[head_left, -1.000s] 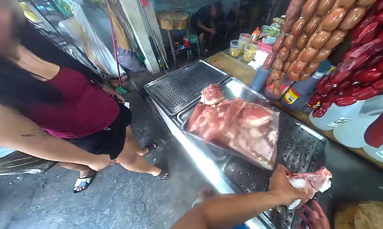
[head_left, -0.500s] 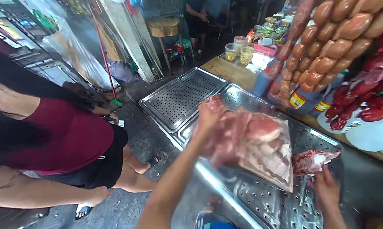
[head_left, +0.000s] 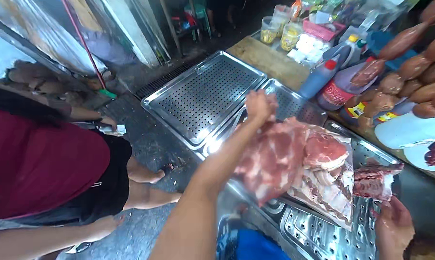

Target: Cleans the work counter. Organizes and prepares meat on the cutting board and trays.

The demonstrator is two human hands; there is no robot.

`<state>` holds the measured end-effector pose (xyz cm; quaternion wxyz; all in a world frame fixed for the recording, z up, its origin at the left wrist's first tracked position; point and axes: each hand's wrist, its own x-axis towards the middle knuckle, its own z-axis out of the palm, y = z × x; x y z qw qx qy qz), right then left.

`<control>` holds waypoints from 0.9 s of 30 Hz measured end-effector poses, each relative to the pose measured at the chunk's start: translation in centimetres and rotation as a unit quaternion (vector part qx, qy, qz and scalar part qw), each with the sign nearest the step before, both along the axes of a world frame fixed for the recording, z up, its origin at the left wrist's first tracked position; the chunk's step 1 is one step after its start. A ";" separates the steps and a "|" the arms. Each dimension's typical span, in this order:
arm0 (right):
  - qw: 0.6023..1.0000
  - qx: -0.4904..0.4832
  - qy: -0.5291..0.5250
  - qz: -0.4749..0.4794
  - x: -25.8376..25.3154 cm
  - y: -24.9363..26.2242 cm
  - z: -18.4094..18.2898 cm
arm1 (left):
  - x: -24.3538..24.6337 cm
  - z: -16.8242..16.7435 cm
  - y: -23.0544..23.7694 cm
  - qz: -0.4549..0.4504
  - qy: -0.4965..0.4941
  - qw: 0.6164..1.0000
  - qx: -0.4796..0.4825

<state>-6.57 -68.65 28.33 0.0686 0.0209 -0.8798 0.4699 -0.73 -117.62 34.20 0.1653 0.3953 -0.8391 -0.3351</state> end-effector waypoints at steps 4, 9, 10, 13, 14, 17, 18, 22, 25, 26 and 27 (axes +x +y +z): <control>0.960 0.090 0.200 0.174 6.0 -5.8 2.9 | -6.6 0.5 -1.6 -0.240 0.000 0.970 -0.043; 0.824 0.168 0.293 0.455 14.7 -15.9 6.2 | -8.6 2.1 -3.7 -0.331 0.049 0.942 0.002; 0.790 0.206 0.309 0.488 15.5 -17.2 6.2 | -7.5 2.3 -4.0 -0.322 0.074 0.944 0.025; 0.713 0.294 0.330 0.544 15.1 -19.9 5.8 | -1.5 2.6 -4.6 -0.265 0.171 0.941 0.124; 0.696 0.313 0.335 0.553 14.5 -20.5 5.8 | 1.3 2.4 -4.8 -0.231 0.194 0.941 0.151; 0.653 0.358 0.342 0.573 13.6 -21.3 6.1 | 10.3 -0.7 -4.3 -0.099 0.222 0.949 0.199; 0.647 0.361 0.352 0.572 13.5 -21.5 6.0 | 13.3 -1.9 -3.5 -0.059 0.216 0.954 0.199; 0.628 0.353 0.402 0.565 12.0 -21.9 5.6 | 21.8 -5.5 1.2 0.008 0.147 0.966 0.211; 0.631 0.320 0.449 0.545 10.5 -21.5 5.6 | 24.1 -5.8 4.5 -0.022 0.068 0.965 0.251; 0.635 0.301 0.458 0.544 9.8 -21.5 6.2 | 24.2 -5.8 5.2 -0.042 0.040 0.964 0.258; 0.643 0.281 0.458 0.546 9.1 -21.4 7.0 | 24.0 -5.8 5.9 -0.061 0.012 0.964 0.257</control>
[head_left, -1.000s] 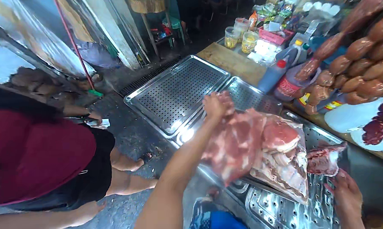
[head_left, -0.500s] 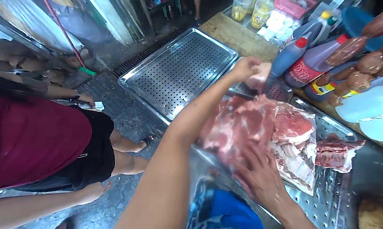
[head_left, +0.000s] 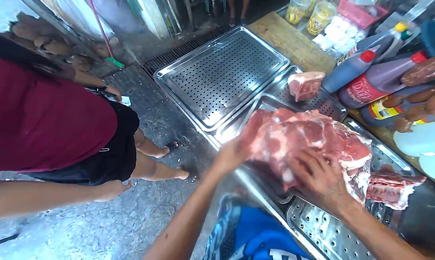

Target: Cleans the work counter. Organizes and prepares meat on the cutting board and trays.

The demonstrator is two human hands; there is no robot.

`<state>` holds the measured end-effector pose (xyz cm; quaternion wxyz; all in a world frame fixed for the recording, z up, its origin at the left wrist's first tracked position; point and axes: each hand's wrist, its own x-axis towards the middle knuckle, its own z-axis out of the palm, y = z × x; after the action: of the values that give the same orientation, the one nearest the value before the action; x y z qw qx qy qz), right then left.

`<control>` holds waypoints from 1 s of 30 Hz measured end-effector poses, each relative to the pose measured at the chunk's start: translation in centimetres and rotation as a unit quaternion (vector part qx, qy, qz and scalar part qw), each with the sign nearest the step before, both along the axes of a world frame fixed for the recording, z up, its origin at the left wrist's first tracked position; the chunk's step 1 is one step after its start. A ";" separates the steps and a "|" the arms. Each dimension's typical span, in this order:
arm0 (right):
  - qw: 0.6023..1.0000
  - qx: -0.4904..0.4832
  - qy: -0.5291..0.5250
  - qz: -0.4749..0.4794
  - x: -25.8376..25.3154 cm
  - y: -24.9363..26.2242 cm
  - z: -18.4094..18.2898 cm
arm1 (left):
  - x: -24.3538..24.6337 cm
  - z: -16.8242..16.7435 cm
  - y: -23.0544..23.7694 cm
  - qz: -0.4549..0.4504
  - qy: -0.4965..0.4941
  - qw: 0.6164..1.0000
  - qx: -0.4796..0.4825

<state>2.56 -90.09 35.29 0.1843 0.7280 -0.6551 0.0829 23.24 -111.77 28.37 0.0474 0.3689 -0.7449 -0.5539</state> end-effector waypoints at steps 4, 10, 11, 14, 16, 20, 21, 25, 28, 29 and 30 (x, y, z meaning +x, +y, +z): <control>0.995 -0.038 -0.090 0.002 -5.0 -0.1 5.2 | -1.5 0.7 1.1 -0.024 -0.063 0.996 -0.053; 0.950 -0.219 -0.173 -0.142 -12.5 4.4 5.8 | -2.5 0.2 1.9 -0.106 -0.014 0.978 -0.179; 0.928 -0.258 -0.185 -0.194 -12.8 5.7 4.8 | -2.7 -0.2 2.5 -0.127 -0.013 0.967 -0.220; 0.816 -0.358 -0.274 -0.362 -12.7 9.2 1.5 | -4.0 -1.9 4.5 -0.151 -0.018 0.934 -0.323; 0.712 -0.428 -0.365 -0.419 -12.5 10.6 -0.2 | -5.0 -2.8 5.2 -0.157 -0.007 0.910 -0.384; 0.495 -0.518 -0.549 -0.430 -12.9 11.9 -1.9 | -6.3 -3.2 4.5 -0.228 0.028 0.863 -0.450; 0.452 -0.517 -0.586 -0.430 -13.0 12.4 -1.9 | -6.5 -2.9 3.9 -0.246 0.031 0.855 -0.457; 0.403 -0.470 -0.661 -0.425 -14.6 14.4 0.2 | -7.9 2.0 1.3 -0.256 -0.004 0.889 -0.380; 0.353 -0.460 -0.714 -0.391 -15.5 15.0 2.2 | -9.4 5.2 -0.1 -0.253 0.023 0.876 -0.409; 0.338 -0.455 -0.727 -0.387 -15.6 15.3 2.7 | -10.0 6.1 -0.6 -0.257 0.032 0.862 -0.436; 0.335 -0.441 -0.735 -0.392 -15.5 15.8 3.0 | -10.6 7.0 -1.3 -0.255 0.050 0.848 -0.463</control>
<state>-12.95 -74.32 38.30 -0.0661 -0.1548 -0.6034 0.7794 12.63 -113.12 35.34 0.1069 0.0735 -0.9794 -0.1550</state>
